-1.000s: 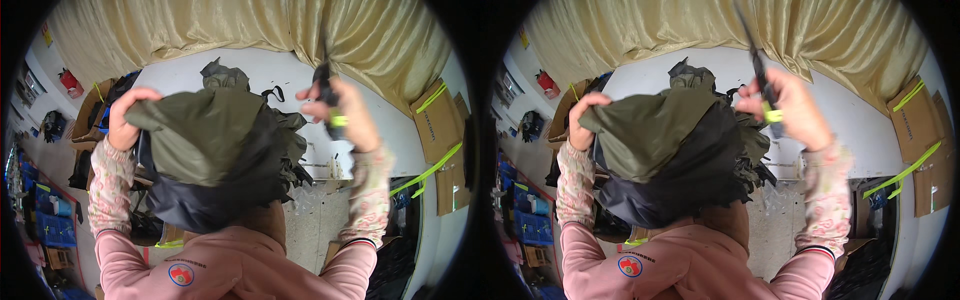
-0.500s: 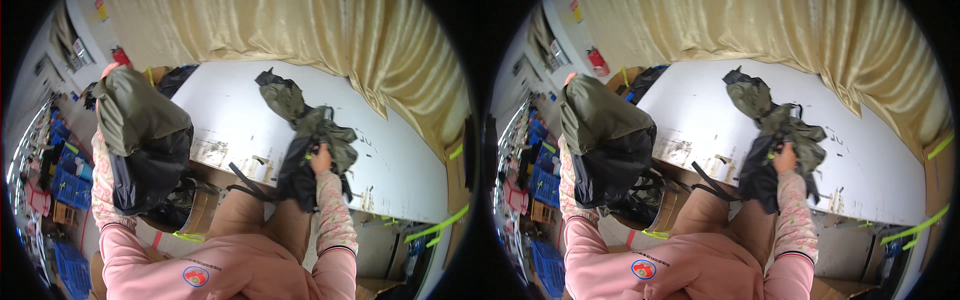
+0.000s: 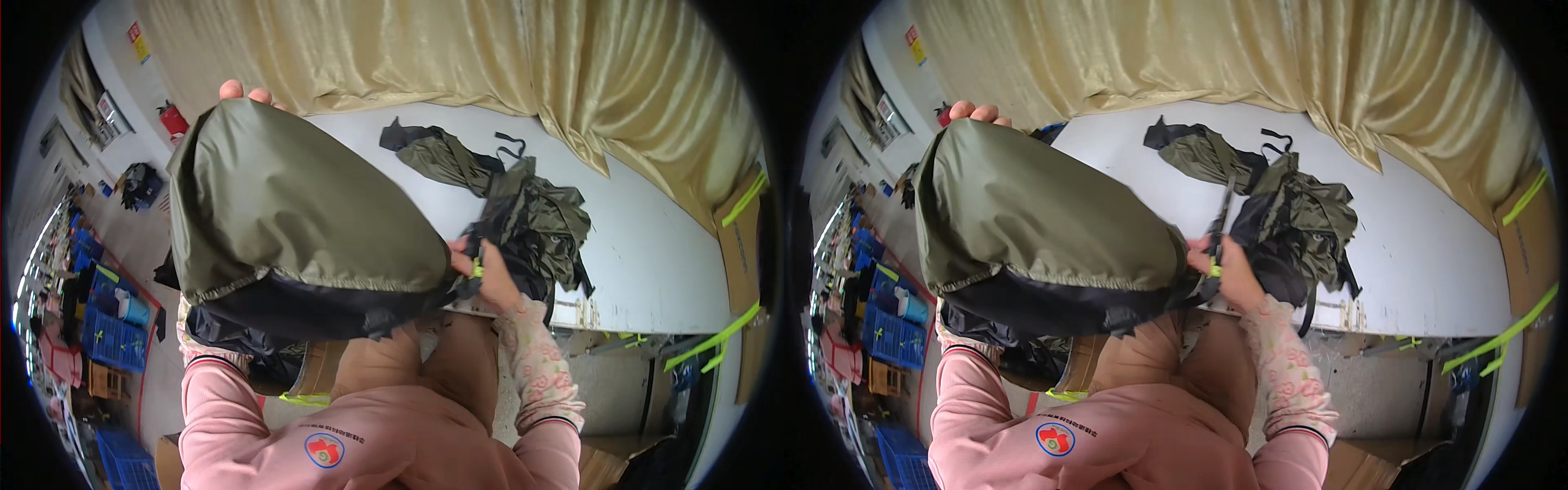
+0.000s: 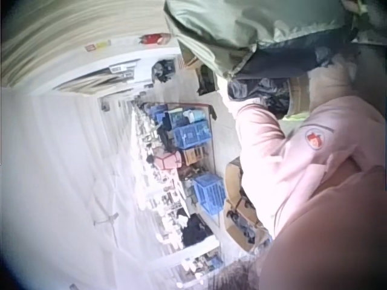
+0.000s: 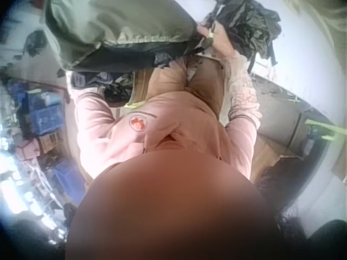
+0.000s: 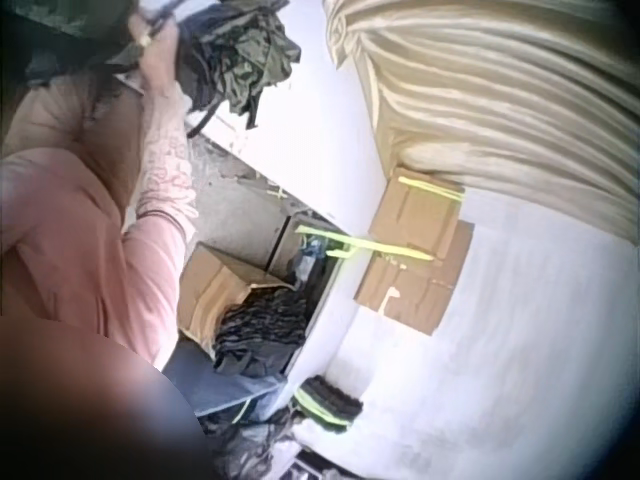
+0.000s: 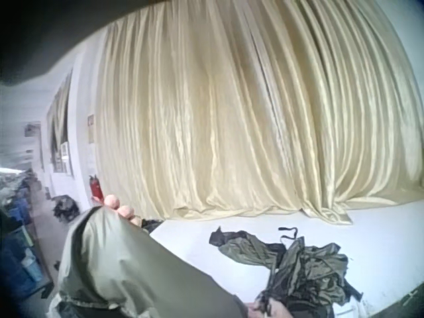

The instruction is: Manually trimming excess material and loose threads from olive green and black fabric components using scissors.

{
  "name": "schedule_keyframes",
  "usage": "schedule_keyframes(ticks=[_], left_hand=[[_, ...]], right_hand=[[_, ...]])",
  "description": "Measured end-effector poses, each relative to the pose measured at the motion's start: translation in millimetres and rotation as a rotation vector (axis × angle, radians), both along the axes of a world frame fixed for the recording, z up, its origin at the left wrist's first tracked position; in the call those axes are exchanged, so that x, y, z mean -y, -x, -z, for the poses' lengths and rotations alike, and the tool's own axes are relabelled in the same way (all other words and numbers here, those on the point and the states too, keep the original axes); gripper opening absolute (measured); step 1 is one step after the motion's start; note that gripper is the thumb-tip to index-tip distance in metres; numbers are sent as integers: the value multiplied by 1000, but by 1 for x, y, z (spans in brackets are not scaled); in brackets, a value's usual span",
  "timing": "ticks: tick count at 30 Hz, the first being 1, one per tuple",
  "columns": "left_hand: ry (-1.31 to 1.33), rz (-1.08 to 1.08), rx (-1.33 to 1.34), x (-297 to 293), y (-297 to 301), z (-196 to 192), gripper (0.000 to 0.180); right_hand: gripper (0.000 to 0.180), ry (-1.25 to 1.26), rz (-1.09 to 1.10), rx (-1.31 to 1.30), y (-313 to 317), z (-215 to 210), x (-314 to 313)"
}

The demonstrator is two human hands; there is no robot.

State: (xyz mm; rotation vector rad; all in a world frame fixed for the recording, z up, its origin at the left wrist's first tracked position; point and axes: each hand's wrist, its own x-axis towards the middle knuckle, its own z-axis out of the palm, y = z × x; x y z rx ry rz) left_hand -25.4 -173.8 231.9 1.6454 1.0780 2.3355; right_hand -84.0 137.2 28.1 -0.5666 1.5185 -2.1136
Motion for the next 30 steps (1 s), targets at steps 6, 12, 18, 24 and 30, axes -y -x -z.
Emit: schedule_keyframes(ticks=[6,12,18,24,30], left_hand=[[174,-310,-211,2,-36,11,14],[1104,-1083,39,31,-96,69,4],[2110,-606,161,25,-96,176,67],[1298,-585,269,-53,-76,205,35],[1346,-1124,-242,-131,-56,280,26]], right_hand=[[25,-46,239,-101,-22,-41,-74],[34,15,396,-461,-56,-55,-187],[30,-747,52,-60,-97,19,-182],[19,-664,267,-212,-73,30,-142],[37,-1016,233,-921,-46,40,-55]])
